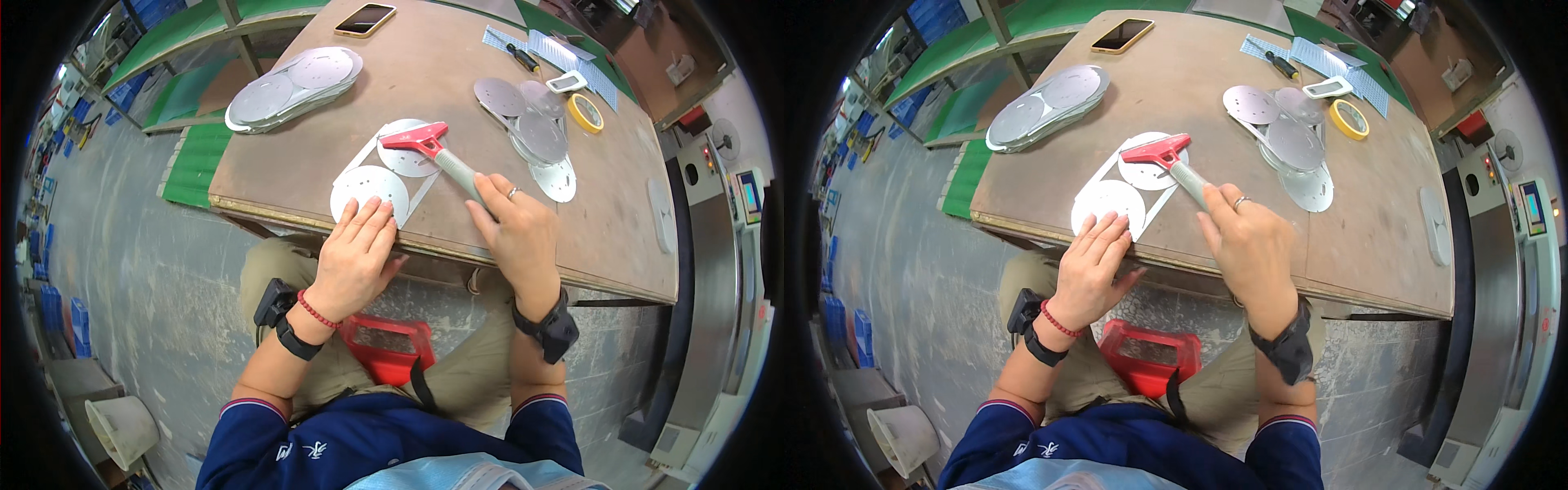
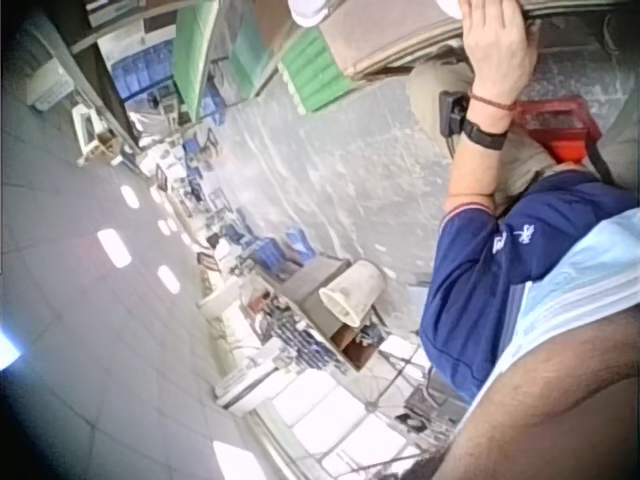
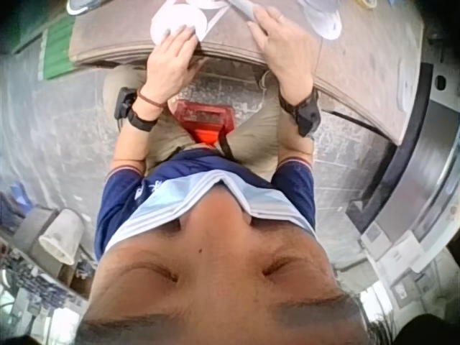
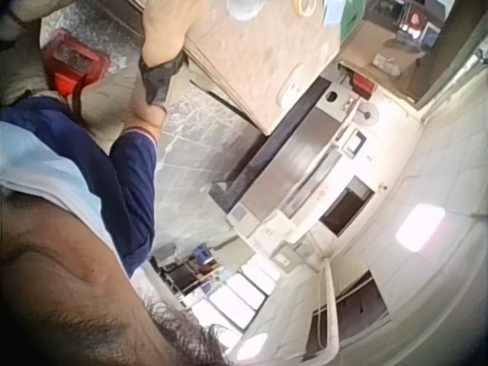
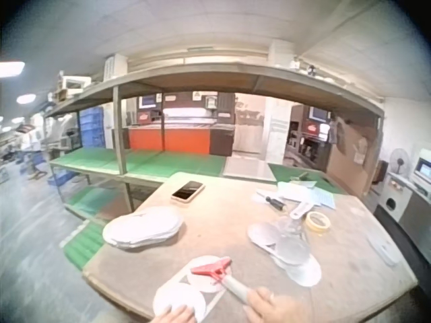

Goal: The recorder uses a hand-held scraping tool to remove residue or tape from circular metal plates on a workbench.

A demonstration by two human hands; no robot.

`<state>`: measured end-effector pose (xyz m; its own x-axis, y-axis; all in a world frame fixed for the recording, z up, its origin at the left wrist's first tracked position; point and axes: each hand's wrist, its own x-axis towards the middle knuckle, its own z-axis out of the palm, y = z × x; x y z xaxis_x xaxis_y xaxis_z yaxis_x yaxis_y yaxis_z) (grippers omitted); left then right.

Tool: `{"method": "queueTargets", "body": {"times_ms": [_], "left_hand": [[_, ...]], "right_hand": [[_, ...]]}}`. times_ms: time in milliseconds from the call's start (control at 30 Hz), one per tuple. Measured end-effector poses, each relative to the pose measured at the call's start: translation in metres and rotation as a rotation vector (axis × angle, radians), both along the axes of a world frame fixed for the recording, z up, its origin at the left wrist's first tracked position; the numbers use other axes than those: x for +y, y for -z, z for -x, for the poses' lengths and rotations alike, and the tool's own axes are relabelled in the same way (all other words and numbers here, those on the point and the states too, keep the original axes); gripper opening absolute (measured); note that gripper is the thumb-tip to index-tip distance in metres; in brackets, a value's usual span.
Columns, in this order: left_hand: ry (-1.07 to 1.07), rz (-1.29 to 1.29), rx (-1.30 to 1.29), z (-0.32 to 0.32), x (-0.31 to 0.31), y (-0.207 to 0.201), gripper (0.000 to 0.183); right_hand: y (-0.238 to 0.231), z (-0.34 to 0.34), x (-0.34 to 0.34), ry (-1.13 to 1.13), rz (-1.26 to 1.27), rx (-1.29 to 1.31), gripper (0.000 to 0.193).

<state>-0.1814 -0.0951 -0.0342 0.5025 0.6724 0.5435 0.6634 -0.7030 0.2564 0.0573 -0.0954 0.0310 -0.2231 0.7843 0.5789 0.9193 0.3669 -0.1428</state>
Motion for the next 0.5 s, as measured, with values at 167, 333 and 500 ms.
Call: {"method": "queueTargets", "body": {"times_ms": [167,333,500], "left_hand": [[0.019,-0.012,-0.027,0.006,0.000,0.004,0.058],[-0.110,-0.047,-0.035,0.019,0.001,-0.007,0.060],[-0.131,0.010,0.086,0.025,0.005,-0.008,0.056]], "right_hand": [[-0.011,-0.031,-0.004,-0.015,0.049,0.308,0.029],[-0.014,-0.046,-0.015,0.123,-0.024,0.355,0.029],[-0.013,-0.053,-0.015,0.090,-0.035,0.370,0.030]]}}
